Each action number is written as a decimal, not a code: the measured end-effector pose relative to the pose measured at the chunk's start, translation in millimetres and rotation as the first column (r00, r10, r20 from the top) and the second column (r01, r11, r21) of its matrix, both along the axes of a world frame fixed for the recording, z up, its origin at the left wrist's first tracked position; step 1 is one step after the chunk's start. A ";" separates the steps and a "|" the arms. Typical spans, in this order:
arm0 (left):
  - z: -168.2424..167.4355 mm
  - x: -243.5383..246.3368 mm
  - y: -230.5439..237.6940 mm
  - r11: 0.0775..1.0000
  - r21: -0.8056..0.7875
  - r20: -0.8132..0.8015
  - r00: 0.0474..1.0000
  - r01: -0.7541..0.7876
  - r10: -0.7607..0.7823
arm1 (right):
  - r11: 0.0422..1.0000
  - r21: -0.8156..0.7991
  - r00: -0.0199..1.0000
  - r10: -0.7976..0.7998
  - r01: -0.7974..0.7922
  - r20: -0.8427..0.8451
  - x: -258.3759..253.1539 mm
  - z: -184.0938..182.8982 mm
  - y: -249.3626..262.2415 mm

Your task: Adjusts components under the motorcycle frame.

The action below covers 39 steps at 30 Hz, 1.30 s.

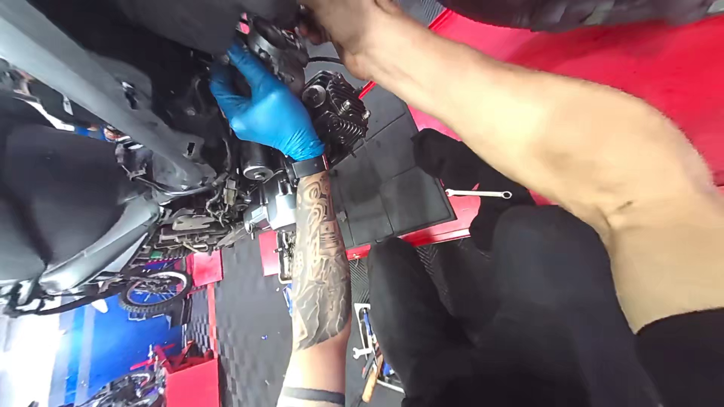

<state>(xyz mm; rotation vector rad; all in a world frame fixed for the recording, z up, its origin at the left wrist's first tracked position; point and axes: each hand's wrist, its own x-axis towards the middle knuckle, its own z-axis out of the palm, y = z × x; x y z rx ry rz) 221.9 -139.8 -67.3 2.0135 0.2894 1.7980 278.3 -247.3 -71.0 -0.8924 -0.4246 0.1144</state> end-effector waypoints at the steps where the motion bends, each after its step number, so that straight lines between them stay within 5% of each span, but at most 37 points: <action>1: 0.5 -0.2 -1.0 1.000 -0.004 0.004 1.000 0.000 0.000 | 0.999 -0.006 0.999 -0.047 0.047 0.014 -3.4 2.8 -0.8; 5: 0.5 -1.3 0.7 1.000 -0.023 -0.002 1.000 0.007 -0.007 | 0.980 0.033 0.965 -0.201 0.198 0.167 -12.2 2.6 0.8; 12: -0.3 -1.6 1.5 0.996 -0.075 0.000 0.999 0.042 -0.042 | 0.895 -0.315 0.893 -0.168 0.316 0.418 -23.0 3.1 -20.8; 16: 1.1 -3.3 4.6 0.996 -0.084 -0.027 1.000 0.000 -0.002 | 0.885 -0.395 0.931 -0.102 0.245 0.350 -40.2 9.7 -28.7; 22: -1.5 -5.5 8.3 0.995 -0.094 -0.044 0.999 0.020 -0.024 | 0.976 -0.139 0.981 -0.153 0.170 0.121 -36.9 4.5 -7.9; 27: -2.0 -3.5 10.0 0.996 -0.084 -0.015 0.999 0.039 -0.041 | 0.982 -0.100 0.987 -0.160 0.162 0.033 -48.9 8.7 -4.7; 36: -1.4 -2.2 10.3 0.992 -0.118 0.007 0.999 0.052 -0.051 | 0.901 -0.350 0.962 -0.204 0.256 0.179 -39.6 1.0 -6.2; 39: -1.6 -2.8 10.5 0.992 -0.112 0.020 0.998 0.057 -0.055 | 0.899 -0.307 0.936 -0.234 0.311 0.265 -35.6 3.8 -7.7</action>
